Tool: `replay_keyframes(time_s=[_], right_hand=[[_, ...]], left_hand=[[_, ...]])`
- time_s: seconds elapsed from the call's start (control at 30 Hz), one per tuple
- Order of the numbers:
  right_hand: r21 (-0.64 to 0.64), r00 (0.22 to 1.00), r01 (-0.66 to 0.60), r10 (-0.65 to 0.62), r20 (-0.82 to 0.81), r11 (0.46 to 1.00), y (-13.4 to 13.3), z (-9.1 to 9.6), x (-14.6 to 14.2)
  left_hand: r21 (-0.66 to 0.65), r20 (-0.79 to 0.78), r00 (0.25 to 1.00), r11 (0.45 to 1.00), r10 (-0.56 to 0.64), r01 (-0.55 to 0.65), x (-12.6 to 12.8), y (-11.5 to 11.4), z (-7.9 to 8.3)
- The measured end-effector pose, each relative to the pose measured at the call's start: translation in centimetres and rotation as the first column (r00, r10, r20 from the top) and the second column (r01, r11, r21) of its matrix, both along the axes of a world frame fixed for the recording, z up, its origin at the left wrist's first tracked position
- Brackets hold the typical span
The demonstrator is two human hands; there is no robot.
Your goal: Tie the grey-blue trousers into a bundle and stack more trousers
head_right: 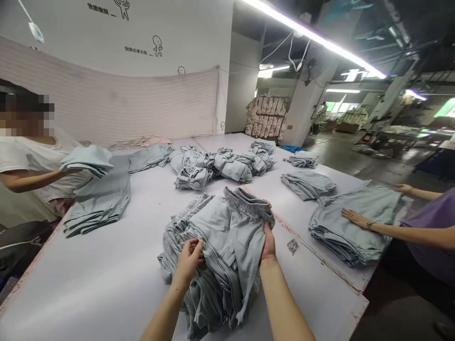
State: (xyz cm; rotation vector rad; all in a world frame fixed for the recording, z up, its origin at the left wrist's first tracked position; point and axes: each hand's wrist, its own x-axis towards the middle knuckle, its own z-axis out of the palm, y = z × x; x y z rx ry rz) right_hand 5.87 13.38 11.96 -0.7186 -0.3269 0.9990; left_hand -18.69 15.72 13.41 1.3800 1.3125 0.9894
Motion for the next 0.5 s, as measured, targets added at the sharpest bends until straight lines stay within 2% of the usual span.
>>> replay_keyframes(time_s=[0.1,0.17,0.2,0.23,0.27,0.33,0.4,0.43,0.5], right_hand=[[-0.053,0.995,-0.077,0.074,-0.067,0.996,-1.2,-0.4,0.1],[-0.078,0.988,-0.12,0.111,-0.109,0.99,-1.5,-0.2,-0.2],[-0.085,0.987,-0.11,0.099,-0.13,0.99,-1.6,0.1,-0.2],[-0.086,0.987,-0.08,0.067,-0.145,0.993,-1.8,0.4,-0.1],[-0.082,0.988,-0.033,0.021,-0.154,0.996,-2.1,0.8,0.2],[-0.059,0.986,0.082,-0.09,-0.143,0.995,-3.0,1.6,1.4],[-0.028,0.978,0.186,-0.188,-0.086,0.982,-4.4,2.2,3.0],[-0.02,0.973,0.227,-0.227,-0.05,0.974,-5.1,2.4,3.8],[-0.03,0.958,0.288,-0.288,0.015,0.957,-6.7,2.3,5.2]], left_hand=[[0.1,-0.087,0.994,0.994,0.059,-0.05,1.5,0.2,1.3],[0.29,-0.178,0.975,0.954,0.13,-0.074,2.6,0.1,2.2],[0.4,-0.261,0.956,0.916,0.137,-0.022,3.1,0.0,2.5],[0.481,-0.375,0.92,0.873,0.117,0.085,3.6,-0.3,2.6],[0.506,-0.511,0.857,0.831,0.074,0.23,4.1,-0.6,2.6],[0.39,-0.748,0.663,0.787,-0.033,0.478,5.3,-1.2,2.4],[0.256,-0.872,0.486,0.793,-0.058,0.553,6.7,-1.8,2.1],[0.225,-0.898,0.438,0.803,-0.05,0.552,7.5,-2.0,2.0],[0.199,-0.907,0.417,0.814,-0.058,0.546,9.2,-2.4,2.0]])
